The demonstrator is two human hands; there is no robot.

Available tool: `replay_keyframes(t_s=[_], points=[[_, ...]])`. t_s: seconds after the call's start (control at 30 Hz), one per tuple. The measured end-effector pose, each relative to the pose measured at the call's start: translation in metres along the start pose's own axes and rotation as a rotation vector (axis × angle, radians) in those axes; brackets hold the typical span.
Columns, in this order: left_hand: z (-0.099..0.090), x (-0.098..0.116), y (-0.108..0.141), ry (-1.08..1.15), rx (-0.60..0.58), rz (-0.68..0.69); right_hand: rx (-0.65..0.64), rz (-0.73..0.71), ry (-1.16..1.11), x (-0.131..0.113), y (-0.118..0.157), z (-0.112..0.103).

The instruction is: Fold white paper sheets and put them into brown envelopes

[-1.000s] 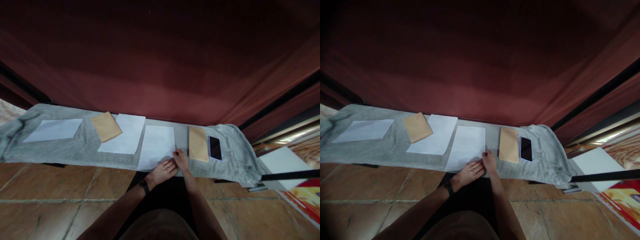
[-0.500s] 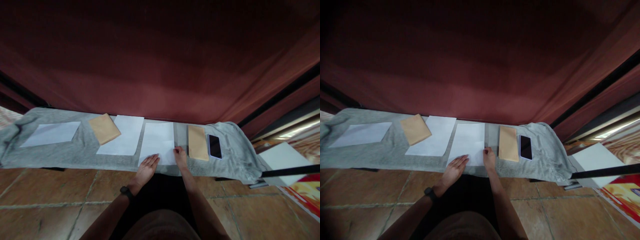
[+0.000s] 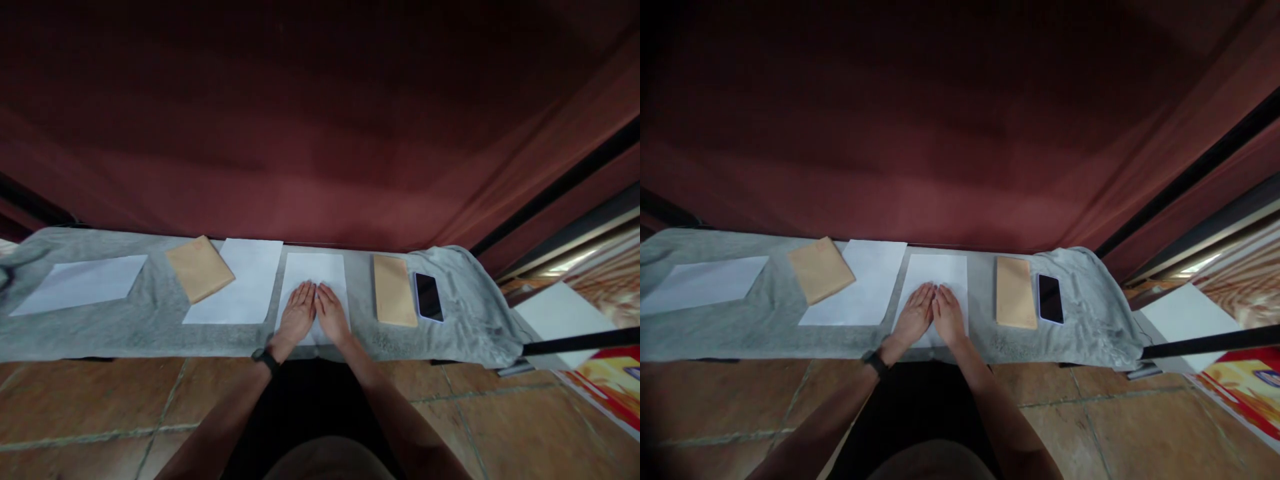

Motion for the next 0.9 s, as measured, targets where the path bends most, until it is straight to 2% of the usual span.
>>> replay_keyframes(t_s=[0.1,0.17,0.33,0.53,0.7,0.9], points=[[0.015,-0.023,-0.021,-0.044,-0.114,-0.028,-0.032,-0.041,0.077,-0.007,-0.022,0.015],[0.022,-0.034,-0.032,-0.065,-0.147,-0.055,-0.044,-0.04,0.139,-0.006,-0.035,0.022],[0.032,-0.055,-0.056,-0.098,-0.132,-0.129,-0.039,-0.045,0.272,-0.002,-0.066,0.029],[0.034,-0.081,-0.085,-0.104,-0.126,-0.184,-0.004,0.012,0.332,0.006,-0.102,0.032],[0.037,-0.092,-0.09,-0.121,-0.039,-0.256,0.027,0.119,0.344,0.022,-0.118,0.03],[0.039,-0.094,-0.084,-0.129,0.049,-0.349,0.105,0.211,0.368,0.044,-0.117,0.016]])
Point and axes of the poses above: each hand's wrist, its own y-axis away from the middle knuckle, its own z-axis out of the palm, x = y × z, the point moved 4 cm from there along -y, towards the middle knuckle, and after that the axes turned 14 degrees about z, right-handed, at the moved point
